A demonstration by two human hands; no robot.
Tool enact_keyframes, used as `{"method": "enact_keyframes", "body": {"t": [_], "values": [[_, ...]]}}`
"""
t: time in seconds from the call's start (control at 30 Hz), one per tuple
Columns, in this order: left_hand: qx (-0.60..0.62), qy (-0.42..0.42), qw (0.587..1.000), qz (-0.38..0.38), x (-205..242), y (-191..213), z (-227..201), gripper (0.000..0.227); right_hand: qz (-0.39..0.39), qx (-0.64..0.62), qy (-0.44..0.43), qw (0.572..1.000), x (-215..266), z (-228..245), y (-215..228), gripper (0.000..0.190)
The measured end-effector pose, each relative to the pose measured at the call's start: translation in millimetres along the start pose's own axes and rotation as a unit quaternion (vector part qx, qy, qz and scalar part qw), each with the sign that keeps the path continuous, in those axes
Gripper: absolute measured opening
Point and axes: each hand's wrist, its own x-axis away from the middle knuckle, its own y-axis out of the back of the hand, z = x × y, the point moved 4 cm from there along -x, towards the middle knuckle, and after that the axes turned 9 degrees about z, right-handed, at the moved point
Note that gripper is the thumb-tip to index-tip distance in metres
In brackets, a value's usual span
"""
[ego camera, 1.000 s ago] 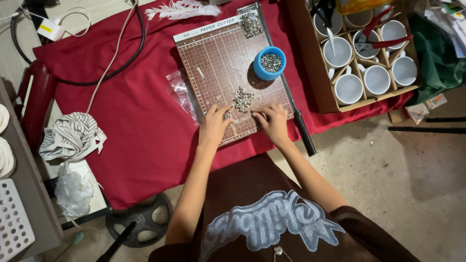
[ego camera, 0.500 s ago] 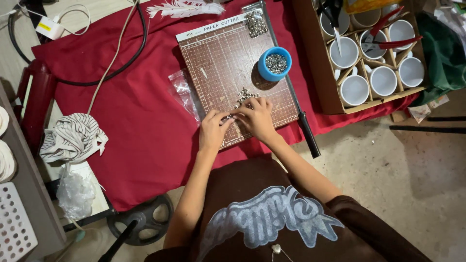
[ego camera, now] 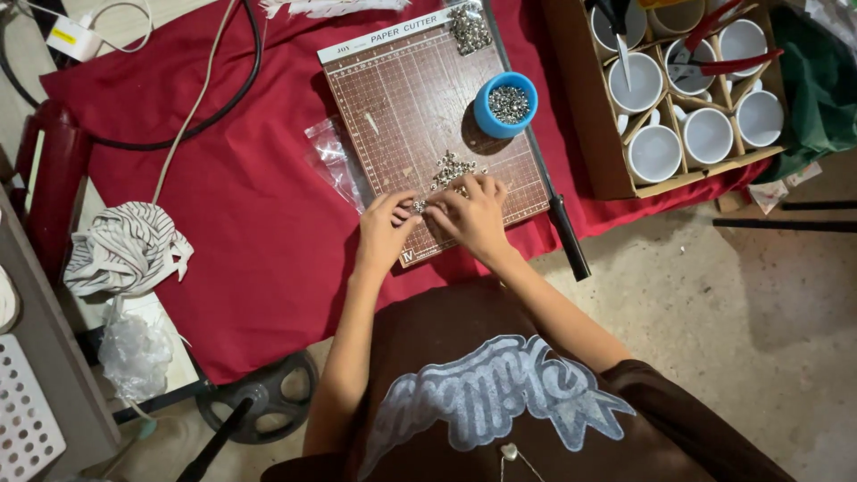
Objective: The person sorts small silver metal parts on a cutting mat, picking them up and placing them into a blue container. They repeatedly gather the parts from the mat and transfer them into the container.
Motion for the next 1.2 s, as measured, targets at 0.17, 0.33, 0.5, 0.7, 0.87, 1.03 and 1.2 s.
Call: {"method": "enact_keyframes", "body": {"t": [0.17, 0.33, 0.5, 0.7, 0.87, 1.03, 1.2], "values": [[-0.009, -0.020, 1.000, -0.020, 1.7, -0.9, 5.1, 0.040, 0.018, -0.015, -0.044, 0.999, 2.8, -9.0, -10.8, 0.016], [-0.013, -0.019, 0.999, -0.028, 0.2, 1.1, -2.2, 0.033, 0.019, -0.019, -0.081, 0.996, 2.6, -13.4, -7.5, 0.016], [-0.021, 0.001, 0.999, -0.027, -2.7, 2.9, -1.1, 0.028, -0.003, 0.003, -0.020, 1.000, 1.3, -7.5, -11.9, 0.019], [-0.069, 0.072, 0.995, 0.012, -11.7, -4.2, 12.1, 0.026, 0.020, -0.027, -0.065, 0.997, 0.0, -18.0, -11.0, 0.015], [-0.055, 0.033, 0.998, -0.002, -8.9, 1.9, 0.2, 0.023, 0.040, -0.056, -0.022, 0.997, -5.0, -3.9, -9.2, 0.018], [-0.035, -0.020, 0.999, -0.023, -6.4, 4.0, -2.0, 0.022, 0.058, -0.057, -0.026, 0.996, -4.0, -6.7, -16.3, 0.014], [-0.042, -0.020, 0.999, -0.016, -8.8, 0.0, 8.3, 0.020, 0.027, -0.026, -0.057, 0.998, 0.4, -14.7, -14.2, 0.013]]}}
